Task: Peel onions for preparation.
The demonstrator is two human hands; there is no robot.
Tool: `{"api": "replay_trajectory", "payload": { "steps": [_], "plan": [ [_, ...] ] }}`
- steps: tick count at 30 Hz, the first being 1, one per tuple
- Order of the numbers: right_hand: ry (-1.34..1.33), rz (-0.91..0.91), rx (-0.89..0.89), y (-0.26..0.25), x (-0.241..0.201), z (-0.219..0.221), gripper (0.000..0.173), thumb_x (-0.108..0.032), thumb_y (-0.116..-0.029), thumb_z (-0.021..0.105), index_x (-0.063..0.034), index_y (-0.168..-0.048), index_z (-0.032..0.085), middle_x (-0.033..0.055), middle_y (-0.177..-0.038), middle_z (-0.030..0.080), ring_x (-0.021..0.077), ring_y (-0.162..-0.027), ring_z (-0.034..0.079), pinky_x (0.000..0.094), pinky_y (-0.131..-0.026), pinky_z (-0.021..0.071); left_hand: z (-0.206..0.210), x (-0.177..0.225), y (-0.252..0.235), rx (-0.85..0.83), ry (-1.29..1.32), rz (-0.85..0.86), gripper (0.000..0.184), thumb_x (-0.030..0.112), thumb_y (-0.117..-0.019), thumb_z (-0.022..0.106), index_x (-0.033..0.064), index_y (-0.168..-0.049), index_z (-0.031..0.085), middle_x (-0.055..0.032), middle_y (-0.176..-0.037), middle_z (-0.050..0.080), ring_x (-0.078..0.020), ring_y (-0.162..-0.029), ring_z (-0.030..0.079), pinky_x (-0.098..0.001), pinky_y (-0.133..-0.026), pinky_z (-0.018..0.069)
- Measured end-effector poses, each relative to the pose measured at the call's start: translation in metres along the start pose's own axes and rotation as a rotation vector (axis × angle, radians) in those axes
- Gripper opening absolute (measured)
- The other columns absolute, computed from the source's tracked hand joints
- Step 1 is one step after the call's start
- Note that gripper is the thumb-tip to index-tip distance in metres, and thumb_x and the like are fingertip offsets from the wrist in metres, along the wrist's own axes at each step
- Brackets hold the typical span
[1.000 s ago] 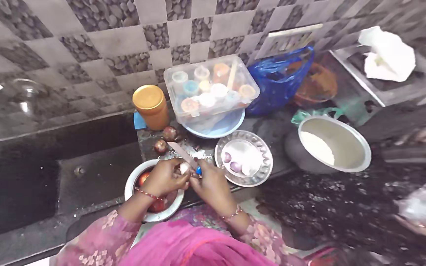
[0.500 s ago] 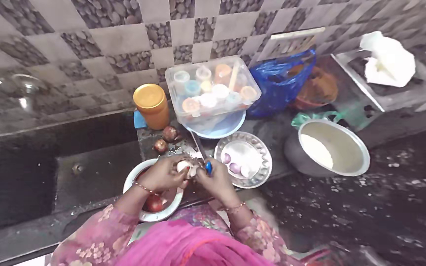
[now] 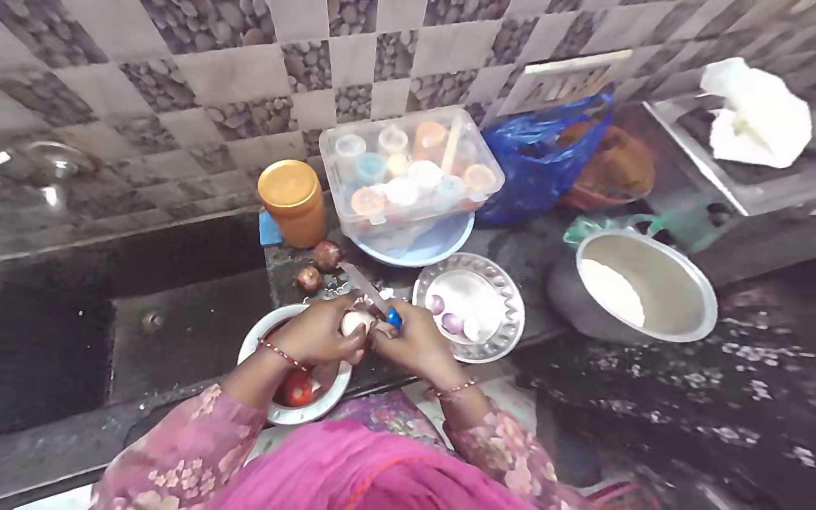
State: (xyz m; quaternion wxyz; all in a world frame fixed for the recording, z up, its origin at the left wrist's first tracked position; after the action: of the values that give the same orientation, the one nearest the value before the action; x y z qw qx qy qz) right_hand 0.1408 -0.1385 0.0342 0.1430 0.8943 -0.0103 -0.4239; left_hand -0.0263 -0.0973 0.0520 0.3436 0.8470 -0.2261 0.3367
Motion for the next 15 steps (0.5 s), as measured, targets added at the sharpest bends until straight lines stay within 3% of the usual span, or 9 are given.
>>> {"api": "replay_trajectory", "payload": {
  "steps": [2,4,6,10,12,15],
  "plan": [
    [-0.036,0.019,-0.019,-0.003,0.001,-0.002,0.028,-0.020,-0.0884,0.072,0.0000,-0.108,0.069,0.0124,-0.090,0.068,0.0223,-0.084,0.065,0.0442,-0.079,0.0524,-0.002,0.000,0.000,-0.035,-0.037,0.009,0.063,0.024,-0.0953,0.064,-0.0014,-0.149,0.042,-0.0185,-0.098,0.069,-0.0233,-0.082,0.067,-0.0431,-0.080,0.0559],
    [-0.076,0.061,-0.024,-0.006,0.006,-0.006,0.025,-0.019,-0.0862,0.075,0.0000,-0.101,0.067,0.0095,-0.086,0.064,0.0187,-0.079,0.061,0.0412,-0.075,0.0502,-0.003,-0.004,0.003,-0.082,-0.014,0.054,0.080,0.022,-0.0893,0.069,0.0011,-0.157,0.031,-0.0171,-0.093,0.068,-0.0214,-0.077,0.065,-0.0419,-0.075,0.0549],
    [-0.024,0.100,0.000,-0.011,0.008,-0.010,0.026,-0.019,-0.0862,0.076,0.0012,-0.099,0.066,0.0123,-0.087,0.064,0.0232,-0.081,0.061,0.0457,-0.076,0.0500,-0.005,-0.013,0.008,-0.099,0.092,0.115,0.094,0.018,-0.0802,0.074,0.0027,-0.159,0.025,-0.0115,-0.092,0.070,-0.0115,-0.073,0.066,-0.0318,-0.070,0.0567],
    [0.282,0.163,-0.034,-0.031,0.014,-0.002,0.033,-0.026,-0.0959,0.068,-0.0043,-0.122,0.068,0.0214,-0.109,0.071,0.0388,-0.105,0.068,0.0594,-0.090,0.0511,-0.009,-0.041,0.023,-0.030,0.448,0.215,0.104,0.008,-0.0728,0.074,0.0062,-0.161,0.018,-0.0006,-0.106,0.071,-0.0009,-0.085,0.069,-0.0190,-0.078,0.0587],
    [0.359,0.160,-0.103,-0.045,0.021,0.014,0.036,-0.029,-0.0992,0.064,-0.0093,-0.130,0.066,0.0209,-0.112,0.071,0.0402,-0.108,0.068,0.0609,-0.090,0.0512,-0.007,-0.054,0.032,-0.009,0.657,0.292,0.114,0.009,-0.0678,0.080,0.0084,-0.161,0.016,-0.0029,-0.117,0.072,-0.0095,-0.098,0.073,-0.0256,-0.088,0.0606],
    [0.383,0.139,-0.194,-0.061,0.035,0.036,0.045,-0.032,-0.0994,0.061,-0.0140,-0.141,0.059,0.0198,-0.117,0.070,0.0396,-0.110,0.067,0.0616,-0.092,0.0515,0.000,-0.065,0.043,0.015,0.821,0.446,0.120,0.021,-0.0647,0.093,0.0142,-0.161,0.020,-0.0035,-0.124,0.071,-0.0151,-0.109,0.070,-0.0311,-0.098,0.0576]
  ]
}}
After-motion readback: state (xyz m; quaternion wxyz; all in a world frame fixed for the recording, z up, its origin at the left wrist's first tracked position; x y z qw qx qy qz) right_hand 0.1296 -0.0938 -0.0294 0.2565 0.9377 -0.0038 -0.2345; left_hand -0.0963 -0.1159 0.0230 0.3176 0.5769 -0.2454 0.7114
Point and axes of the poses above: each hand's wrist, its own y-axis away from the middle knuckle, its own z-axis out of the palm, x = y × z, the point moved 3 cm from there along -y, towards the middle knuckle
